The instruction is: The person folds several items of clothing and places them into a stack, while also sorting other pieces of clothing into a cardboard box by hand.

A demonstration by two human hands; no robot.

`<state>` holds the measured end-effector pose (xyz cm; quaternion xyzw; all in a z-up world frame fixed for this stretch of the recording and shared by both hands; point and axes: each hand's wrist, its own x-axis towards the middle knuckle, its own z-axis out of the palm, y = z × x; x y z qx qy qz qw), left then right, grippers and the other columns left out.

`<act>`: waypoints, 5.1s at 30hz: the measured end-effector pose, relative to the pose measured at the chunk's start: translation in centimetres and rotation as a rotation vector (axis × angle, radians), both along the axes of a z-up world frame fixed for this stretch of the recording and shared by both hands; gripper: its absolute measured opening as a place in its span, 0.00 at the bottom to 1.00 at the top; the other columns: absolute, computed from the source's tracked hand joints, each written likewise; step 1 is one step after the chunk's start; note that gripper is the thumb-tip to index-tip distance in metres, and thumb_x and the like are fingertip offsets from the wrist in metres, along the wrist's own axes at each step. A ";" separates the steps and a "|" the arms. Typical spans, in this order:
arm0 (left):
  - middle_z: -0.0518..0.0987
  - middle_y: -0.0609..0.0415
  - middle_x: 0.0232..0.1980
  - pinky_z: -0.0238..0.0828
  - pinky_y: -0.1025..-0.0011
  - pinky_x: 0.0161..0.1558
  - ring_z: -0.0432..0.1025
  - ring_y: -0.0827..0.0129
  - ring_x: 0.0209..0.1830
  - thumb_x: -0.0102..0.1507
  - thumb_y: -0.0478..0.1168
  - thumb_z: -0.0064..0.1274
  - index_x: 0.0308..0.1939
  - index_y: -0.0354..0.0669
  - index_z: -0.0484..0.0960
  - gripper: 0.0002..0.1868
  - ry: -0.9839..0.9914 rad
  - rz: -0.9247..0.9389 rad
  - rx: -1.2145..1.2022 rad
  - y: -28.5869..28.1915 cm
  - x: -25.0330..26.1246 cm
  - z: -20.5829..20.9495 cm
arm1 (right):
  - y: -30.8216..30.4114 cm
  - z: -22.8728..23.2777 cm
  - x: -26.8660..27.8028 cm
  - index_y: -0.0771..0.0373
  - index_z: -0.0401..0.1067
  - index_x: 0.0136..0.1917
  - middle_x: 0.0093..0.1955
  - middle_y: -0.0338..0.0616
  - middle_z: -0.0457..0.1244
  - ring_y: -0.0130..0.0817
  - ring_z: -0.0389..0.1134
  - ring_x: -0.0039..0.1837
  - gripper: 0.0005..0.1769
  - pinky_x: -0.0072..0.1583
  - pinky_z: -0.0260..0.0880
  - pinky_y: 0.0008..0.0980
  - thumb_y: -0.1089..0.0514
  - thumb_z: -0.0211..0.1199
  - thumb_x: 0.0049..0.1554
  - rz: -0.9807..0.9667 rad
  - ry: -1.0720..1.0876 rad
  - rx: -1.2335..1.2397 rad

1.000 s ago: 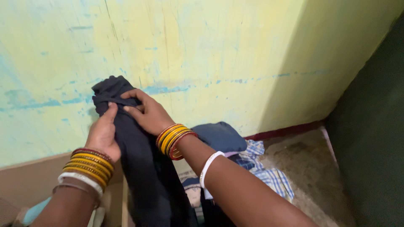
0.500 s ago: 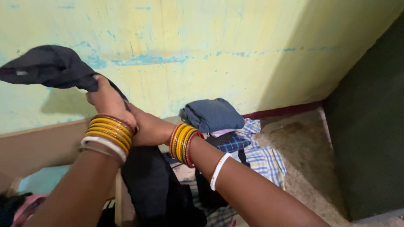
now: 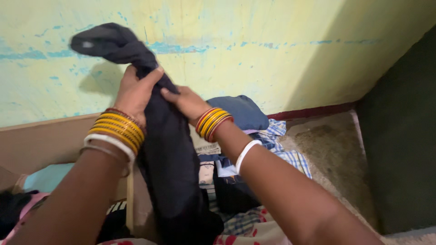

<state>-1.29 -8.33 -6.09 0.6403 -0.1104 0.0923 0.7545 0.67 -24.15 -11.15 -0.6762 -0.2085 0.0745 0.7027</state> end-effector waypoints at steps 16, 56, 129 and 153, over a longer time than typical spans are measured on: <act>0.77 0.52 0.67 0.67 0.63 0.64 0.72 0.65 0.65 0.58 0.48 0.60 0.67 0.39 0.75 0.34 0.404 -0.306 -0.150 2.5 -4.5 -4.4 | -4.5 0.5 1.8 0.73 0.74 0.59 0.56 0.53 0.71 0.42 0.73 0.54 0.28 0.58 0.75 0.40 0.43 0.60 0.62 -0.111 0.515 0.367; 0.82 0.54 0.49 0.71 0.71 0.53 0.74 0.73 0.47 0.64 0.39 0.60 0.50 0.32 0.79 0.15 0.077 -0.192 -0.154 -0.5 -4.1 -4.6 | -7.6 1.8 -5.4 0.62 0.43 0.83 0.74 0.68 0.57 0.56 0.58 0.75 0.76 0.71 0.59 0.41 0.35 0.82 0.35 -0.287 -0.616 -0.617; 0.77 0.34 0.62 0.62 0.52 0.62 0.69 0.41 0.62 0.72 0.50 0.41 0.63 0.36 0.78 0.25 0.199 0.429 0.748 3.0 0.6 -10.9 | -5.5 0.8 -3.3 0.70 0.78 0.55 0.49 0.44 0.74 0.29 0.73 0.50 0.23 0.54 0.73 0.30 0.48 0.70 0.56 -0.536 -0.349 -0.064; 0.76 0.46 0.66 0.73 0.60 0.58 0.74 0.60 0.58 0.66 0.44 0.47 0.69 0.41 0.71 0.27 0.243 -0.244 -0.251 0.2 -3.3 -6.1 | -4.0 1.8 -3.7 0.68 0.65 0.72 0.66 0.49 0.67 0.36 0.69 0.63 0.44 0.63 0.72 0.34 0.34 0.65 0.54 -0.249 -0.013 0.167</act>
